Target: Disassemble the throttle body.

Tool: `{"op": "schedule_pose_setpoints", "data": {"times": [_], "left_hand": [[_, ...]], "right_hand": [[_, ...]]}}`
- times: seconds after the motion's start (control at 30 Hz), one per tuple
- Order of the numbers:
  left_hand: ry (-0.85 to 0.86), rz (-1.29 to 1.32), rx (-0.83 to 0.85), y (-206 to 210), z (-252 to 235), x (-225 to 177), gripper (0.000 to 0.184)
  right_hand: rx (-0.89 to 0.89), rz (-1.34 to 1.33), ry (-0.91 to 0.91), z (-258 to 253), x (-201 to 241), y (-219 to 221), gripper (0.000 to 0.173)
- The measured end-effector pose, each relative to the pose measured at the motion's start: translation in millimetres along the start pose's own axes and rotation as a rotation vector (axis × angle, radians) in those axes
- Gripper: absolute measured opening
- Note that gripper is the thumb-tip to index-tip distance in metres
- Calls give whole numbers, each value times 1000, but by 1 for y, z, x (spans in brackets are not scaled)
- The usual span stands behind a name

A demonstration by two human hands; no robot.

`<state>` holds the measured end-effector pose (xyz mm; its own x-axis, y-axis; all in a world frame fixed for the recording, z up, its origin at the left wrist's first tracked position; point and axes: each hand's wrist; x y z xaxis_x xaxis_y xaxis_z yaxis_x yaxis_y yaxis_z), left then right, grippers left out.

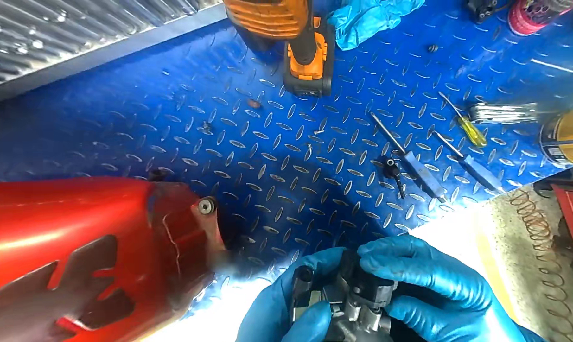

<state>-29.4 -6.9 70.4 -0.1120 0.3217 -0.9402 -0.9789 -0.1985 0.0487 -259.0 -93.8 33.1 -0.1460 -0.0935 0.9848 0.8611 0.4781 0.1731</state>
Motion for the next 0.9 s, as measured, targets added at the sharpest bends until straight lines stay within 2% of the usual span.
{"op": "schedule_pose_setpoints", "data": {"times": [0.23,0.3,0.4,0.47,0.5,0.57,0.6,0.7,0.9], "left_hand": [[-12,2,-15,5,5,1,52],[9,-13,-16,7,5,-1,52],[59,-51,12,8,5,-4,49],[62,-61,63,6,4,-4,60],[45,-71,103,5,3,-3,72],[-18,-177,175,4,1,-10,98],[-40,-247,193,4,0,-14,102],[-16,-416,211,6,-3,-20,99],[120,-546,174,10,2,-20,94]], "right_hand": [[102,293,-179,-2,11,-12,34],[148,289,-185,-4,15,-17,35],[221,157,-89,-3,19,-23,37],[216,13,-10,-1,19,-23,35],[196,-29,17,0,20,-23,32],[173,-39,31,0,23,-25,27],[173,-27,33,-1,25,-27,25],[207,-8,60,1,29,-34,24],[258,1,69,8,30,-36,19]]}}
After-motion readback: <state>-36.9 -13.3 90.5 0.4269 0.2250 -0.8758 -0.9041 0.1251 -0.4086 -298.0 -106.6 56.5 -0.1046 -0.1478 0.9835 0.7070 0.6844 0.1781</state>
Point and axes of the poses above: each hand's wrist, its own z-axis away from the middle knuckle, its own y-axis out of the palm, x = y × z, and after that the axes turned 14 degrees about -x, right-handed
